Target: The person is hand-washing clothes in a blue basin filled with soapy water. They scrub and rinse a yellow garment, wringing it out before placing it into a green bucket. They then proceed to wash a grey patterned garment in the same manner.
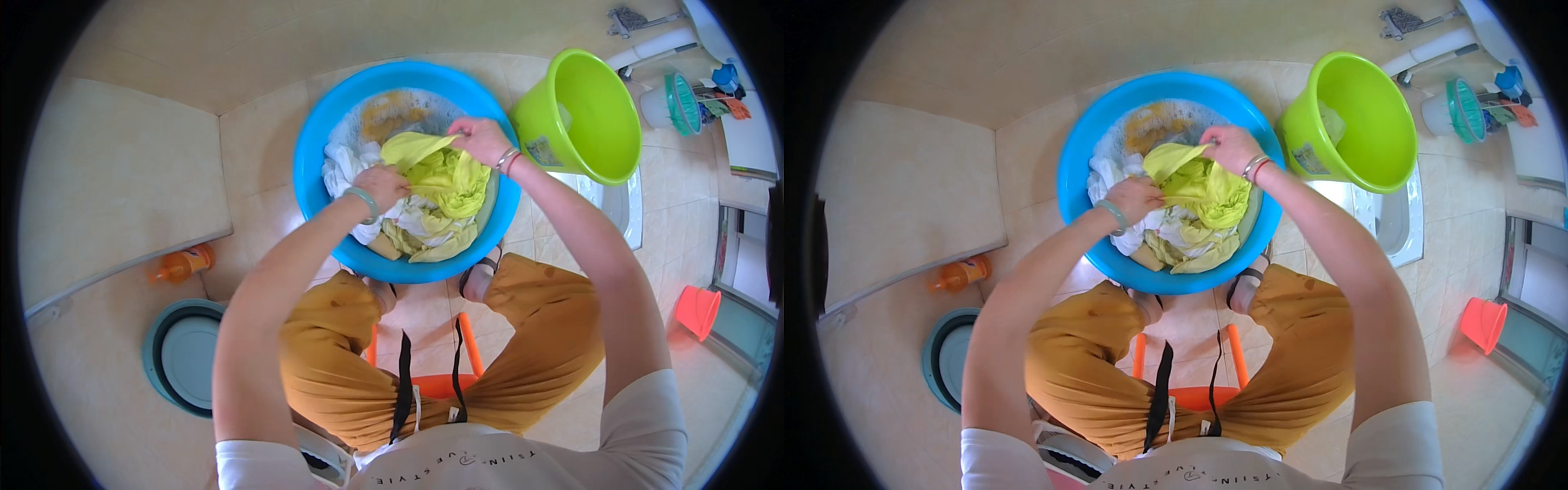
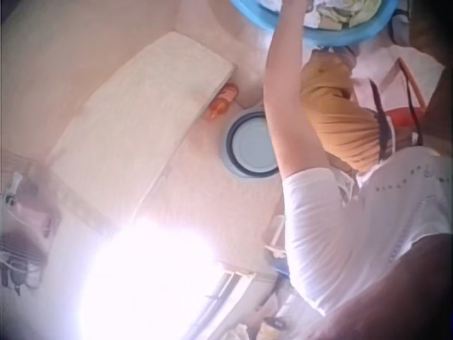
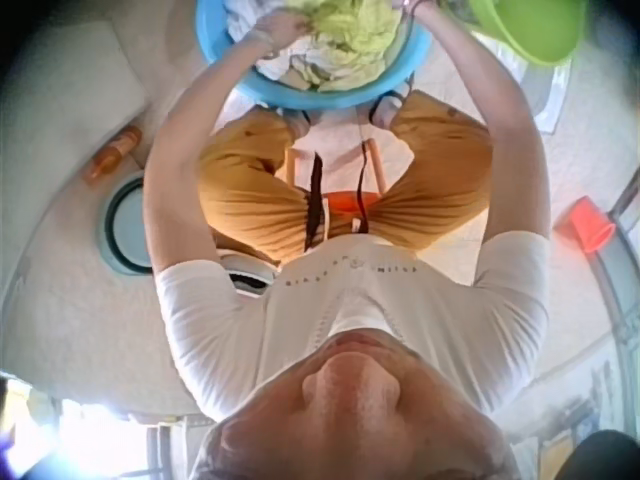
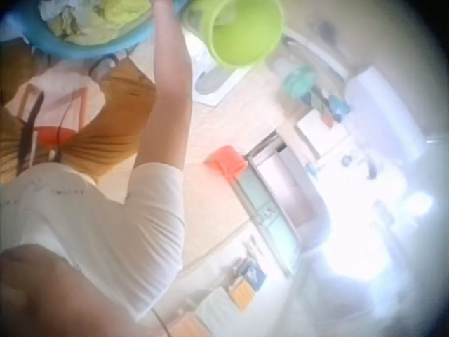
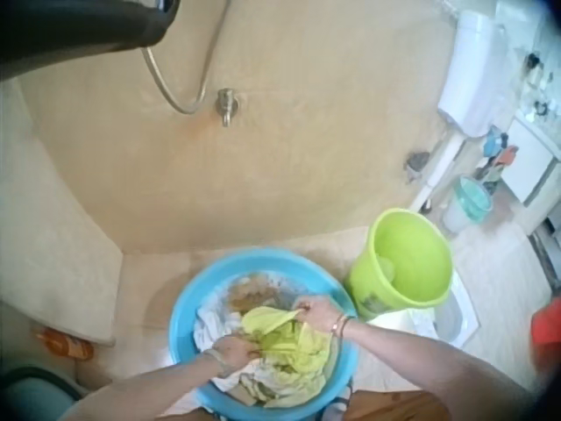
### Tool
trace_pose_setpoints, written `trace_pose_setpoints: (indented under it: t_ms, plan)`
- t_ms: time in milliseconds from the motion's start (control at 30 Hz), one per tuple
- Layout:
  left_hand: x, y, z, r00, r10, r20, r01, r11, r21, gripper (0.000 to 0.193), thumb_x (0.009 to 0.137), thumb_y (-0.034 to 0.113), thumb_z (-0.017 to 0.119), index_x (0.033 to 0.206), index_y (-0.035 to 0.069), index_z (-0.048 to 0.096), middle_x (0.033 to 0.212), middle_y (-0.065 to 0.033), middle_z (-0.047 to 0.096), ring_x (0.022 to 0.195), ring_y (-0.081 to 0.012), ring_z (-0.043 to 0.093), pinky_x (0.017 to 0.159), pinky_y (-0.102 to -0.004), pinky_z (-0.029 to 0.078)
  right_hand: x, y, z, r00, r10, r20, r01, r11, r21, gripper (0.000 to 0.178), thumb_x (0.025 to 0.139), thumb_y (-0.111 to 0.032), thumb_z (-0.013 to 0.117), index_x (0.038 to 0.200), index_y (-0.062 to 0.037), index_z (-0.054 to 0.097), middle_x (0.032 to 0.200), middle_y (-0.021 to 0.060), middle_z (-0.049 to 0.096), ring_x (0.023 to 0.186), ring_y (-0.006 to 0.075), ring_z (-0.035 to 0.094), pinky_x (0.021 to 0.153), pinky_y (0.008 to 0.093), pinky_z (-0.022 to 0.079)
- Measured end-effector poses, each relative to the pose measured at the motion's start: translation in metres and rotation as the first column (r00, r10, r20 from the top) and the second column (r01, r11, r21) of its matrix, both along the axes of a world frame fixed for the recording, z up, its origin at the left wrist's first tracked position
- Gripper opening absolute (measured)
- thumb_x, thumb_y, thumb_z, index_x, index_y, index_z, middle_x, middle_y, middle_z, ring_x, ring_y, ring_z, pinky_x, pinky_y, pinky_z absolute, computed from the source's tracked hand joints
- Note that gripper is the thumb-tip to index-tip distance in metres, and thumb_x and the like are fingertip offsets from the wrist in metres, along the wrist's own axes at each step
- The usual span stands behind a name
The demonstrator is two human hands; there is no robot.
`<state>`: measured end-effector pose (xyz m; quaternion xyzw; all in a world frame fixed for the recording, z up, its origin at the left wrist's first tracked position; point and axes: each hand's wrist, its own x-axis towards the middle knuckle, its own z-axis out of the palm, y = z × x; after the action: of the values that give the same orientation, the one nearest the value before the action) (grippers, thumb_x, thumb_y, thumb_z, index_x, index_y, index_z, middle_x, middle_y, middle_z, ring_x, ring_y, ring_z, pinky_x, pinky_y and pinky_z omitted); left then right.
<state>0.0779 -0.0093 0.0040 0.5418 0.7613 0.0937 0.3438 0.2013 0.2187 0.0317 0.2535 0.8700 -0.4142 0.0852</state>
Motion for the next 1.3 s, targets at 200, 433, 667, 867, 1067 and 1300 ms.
trace_pose_setpoints:
  t_ms: [200, 433, 667, 867, 1067, 1300]
  plan:
    - [-0.034, -0.002, 0.108, 0.964, 0.130, 0.230, -0.200, 0.929, 0.311, 0.032, 0.093, 0.031, 0.063, 0.113, 0.007, 0.069, 0.119, -0.0089, 0.064, 0.109, -0.0222, 0.060, 0.094, -0.0332, 0.047, 0.003, 0.023, 0.118, 0.853, -0.155, -0.499, 0.026, 0.967, -0.255, 0.018, 0.084, -0.006, 0.062, 0.101, -0.0066, 0.068, 0.081, 0.0008, 0.063, 0.073, 0.0076, 0.055, 0.068, 0.0227, 0.046]
    - [-0.014, 0.010, 0.310, 0.742, 0.258, 0.619, -0.536, 0.783, 0.316, 0.038, 0.096, 0.033, 0.059, 0.120, 0.004, 0.063, 0.111, -0.0054, 0.067, 0.101, -0.0146, 0.062, 0.093, -0.0330, 0.051, 0.021, 0.005, 0.267, 0.646, -0.417, -0.640, 0.033, 0.852, -0.522, 0.022, 0.089, -0.006, 0.056, 0.110, -0.0023, 0.063, 0.097, 0.0019, 0.065, 0.087, 0.0099, 0.062, 0.079, 0.0240, 0.051]
    - [0.008, 0.031, 0.405, 0.744, -0.066, 0.665, -0.498, 0.609, 0.618, 0.042, 0.095, 0.045, 0.053, 0.120, 0.011, 0.054, 0.108, -0.0053, 0.062, 0.096, -0.0173, 0.062, 0.092, -0.0376, 0.051, 0.007, 0.024, 0.348, 0.319, -0.222, -0.922, -0.370, 0.866, -0.336, 0.025, 0.094, -0.010, 0.054, 0.118, -0.0030, 0.054, 0.104, 0.0062, 0.062, 0.092, 0.0186, 0.063, 0.082, 0.0308, 0.053]
    - [-0.003, 0.038, 0.373, 0.703, 0.028, 0.711, -0.608, 0.544, 0.579, 0.039, 0.095, 0.041, 0.056, 0.118, 0.009, 0.056, 0.106, -0.0039, 0.063, 0.095, -0.0152, 0.061, 0.087, -0.0328, 0.051, -0.004, -0.001, 0.297, 0.435, -0.352, -0.829, -0.311, 0.805, -0.505, 0.022, 0.093, -0.010, 0.054, 0.112, -0.0018, 0.060, 0.101, 0.0039, 0.064, 0.089, 0.0126, 0.062, 0.081, 0.0270, 0.051]
    - [-0.037, 0.040, 0.169, 0.797, 0.265, 0.542, -0.496, 0.800, 0.337, 0.032, 0.085, 0.034, 0.071, 0.103, 0.006, 0.069, 0.111, -0.0067, 0.065, 0.100, -0.0192, 0.062, 0.088, -0.0328, 0.048, 0.001, 0.009, 0.130, 0.828, -0.089, -0.554, -0.110, 0.942, -0.317, 0.026, 0.089, -0.014, 0.059, 0.113, -0.0060, 0.063, 0.103, 0.0025, 0.066, 0.096, 0.0162, 0.061, 0.087, 0.0317, 0.049]
    - [-0.015, 0.037, -0.030, 0.969, 0.184, -0.167, -0.154, 0.972, 0.176, 0.047, 0.076, 0.043, 0.076, 0.116, 0.019, 0.066, 0.161, -0.0107, 0.009, 0.146, -0.0417, 0.006, 0.103, -0.0713, 0.023, 0.004, -0.016, -0.052, 0.940, 0.341, 0.017, -0.302, 0.810, 0.503, 0.052, 0.084, -0.029, 0.066, 0.134, -0.0274, 0.053, 0.153, 0.0082, 0.028, 0.142, 0.0356, 0.019, 0.102, 0.0649, 0.031]
